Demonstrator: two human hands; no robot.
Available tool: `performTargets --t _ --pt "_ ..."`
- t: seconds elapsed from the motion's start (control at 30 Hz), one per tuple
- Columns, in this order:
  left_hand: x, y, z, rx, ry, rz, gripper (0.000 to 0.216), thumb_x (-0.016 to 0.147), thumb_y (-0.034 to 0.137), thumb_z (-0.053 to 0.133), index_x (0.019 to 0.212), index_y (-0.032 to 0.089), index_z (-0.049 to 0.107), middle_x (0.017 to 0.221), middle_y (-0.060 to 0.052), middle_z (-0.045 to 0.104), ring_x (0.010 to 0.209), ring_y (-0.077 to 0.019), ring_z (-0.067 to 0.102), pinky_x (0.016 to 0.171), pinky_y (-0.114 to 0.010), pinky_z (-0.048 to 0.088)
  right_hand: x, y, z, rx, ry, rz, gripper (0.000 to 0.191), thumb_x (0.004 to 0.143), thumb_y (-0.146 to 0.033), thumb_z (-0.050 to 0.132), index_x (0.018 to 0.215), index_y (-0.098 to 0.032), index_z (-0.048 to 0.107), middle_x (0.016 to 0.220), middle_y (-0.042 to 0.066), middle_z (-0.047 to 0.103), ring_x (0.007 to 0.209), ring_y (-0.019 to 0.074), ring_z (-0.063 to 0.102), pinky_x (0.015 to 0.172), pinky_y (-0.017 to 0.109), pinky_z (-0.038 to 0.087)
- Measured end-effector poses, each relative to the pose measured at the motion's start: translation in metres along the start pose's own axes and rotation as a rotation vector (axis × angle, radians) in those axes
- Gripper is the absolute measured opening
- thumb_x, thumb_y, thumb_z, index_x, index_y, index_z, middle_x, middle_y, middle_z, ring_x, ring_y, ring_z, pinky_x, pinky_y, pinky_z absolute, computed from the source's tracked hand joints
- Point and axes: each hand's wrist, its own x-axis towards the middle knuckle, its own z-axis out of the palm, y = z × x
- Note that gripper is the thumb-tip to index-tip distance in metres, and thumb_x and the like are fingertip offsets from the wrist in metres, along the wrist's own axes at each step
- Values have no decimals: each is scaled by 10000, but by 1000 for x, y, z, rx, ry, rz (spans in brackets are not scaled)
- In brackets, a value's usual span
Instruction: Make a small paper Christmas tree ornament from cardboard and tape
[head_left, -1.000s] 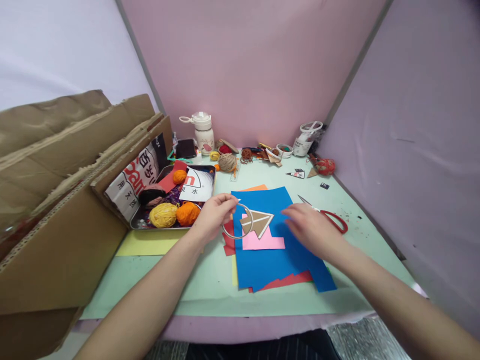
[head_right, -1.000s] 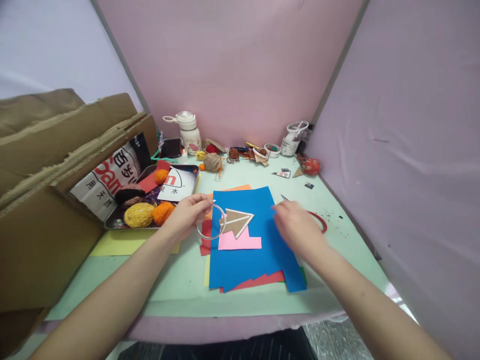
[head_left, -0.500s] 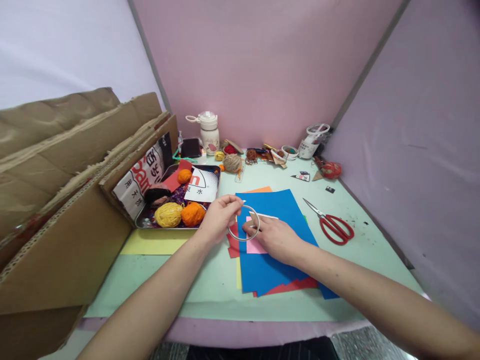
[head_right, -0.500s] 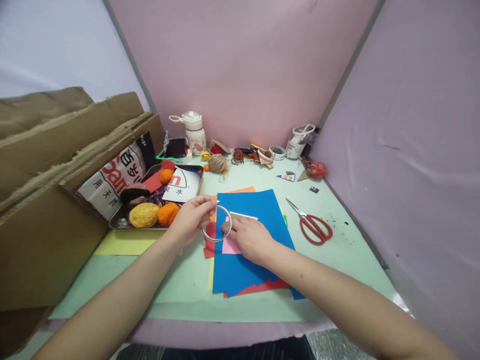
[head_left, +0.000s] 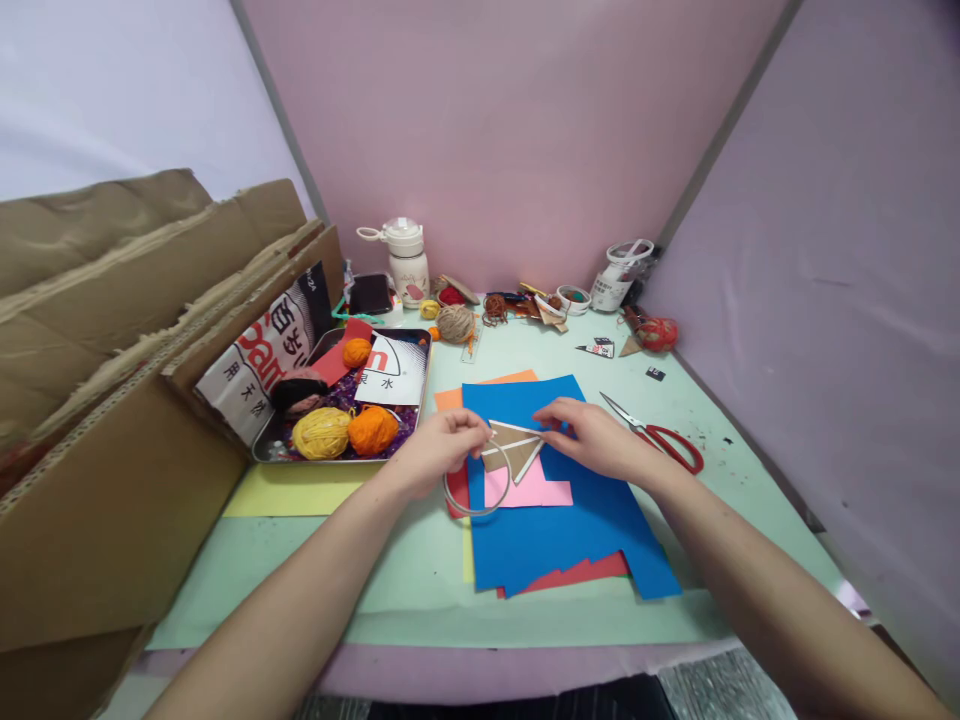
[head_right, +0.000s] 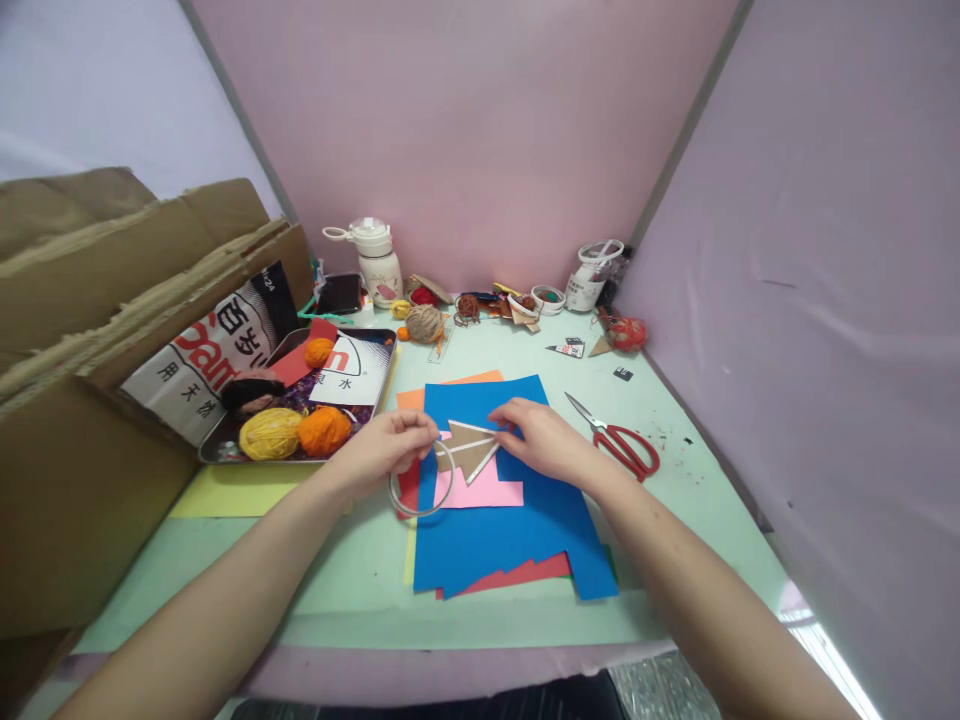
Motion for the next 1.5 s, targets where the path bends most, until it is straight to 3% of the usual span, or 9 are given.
performTargets --t 0.1,0.2,0.33,0.4,0.5,0.6,0.97,1.17,1.5 --pt "0 -5 3 114 -74 -61 238 693 379 636 732 162 547 529 52 506 367 -24 257 377 -203 122 5 -2 7 14 35 -35 187 843 -191 517 995 -173 624 933 56 621 873 160 562 771 267 421" --pt "1 -9 8 148 -87 -61 221 706 366 622 738 163 543 558 50 522 404 -35 319 389 -191 174 6 -3 17 105 132 29 102 845 -218 539 794 -172 614 767 12 610 725 128 541 659 234 389" --pt "1 -11 14 161 -103 -34 200 725 348 603 778 166 539 592 55 524 428 -35 346 413 -179 228 3 -3 30 217 152 104 360 861 -381 534 568 -180 476 522 -48 448 512 93 399 505 232 281" --pt "1 -11 17 168 -110 -31 194 735 340 596 788 165 530 597 52 528 439 -39 366 424 -178 247 1 -3 32 223 120 37 344 883 -365 504 594 -179 494 567 -33 473 562 103 426 539 234 301" --pt "2 -12 19 171 -120 -28 181 750 325 584 791 161 519 611 38 542 479 -53 417 445 -177 279 0 -2 30 187 112 -58 157 864 -290 551 753 -181 576 753 11 573 748 141 501 672 254 356" --pt "2 -13 19 174 -124 -13 168 759 311 579 791 158 517 623 26 553 519 -66 456 469 -179 306 -1 -2 29 231 118 -44 80 856 -249 561 825 -185 598 821 27 595 805 150 519 715 265 365" --pt "4 -22 25 199 -131 49 160 768 295 592 818 155 534 729 -10 604 623 -95 520 549 -208 378 -2 -21 39 321 31 94 154 806 -215 581 659 -182 550 669 -21 576 715 126 512 654 258 306" --pt "3 -17 21 194 -132 -4 221 801 369 559 883 176 489 630 15 593 574 -106 543 526 -208 379 -2 -12 33 350 57 94 150 825 -195 513 676 -188 519 691 -15 556 730 130 506 654 250 322" --pt "7 -25 20 364 -118 -15 258 838 445 450 782 194 443 552 30 577 482 -110 501 489 -224 367 3 2 31 182 -25 105 191 905 -256 394 760 -200 505 795 7 559 789 156 477 698 281 312"
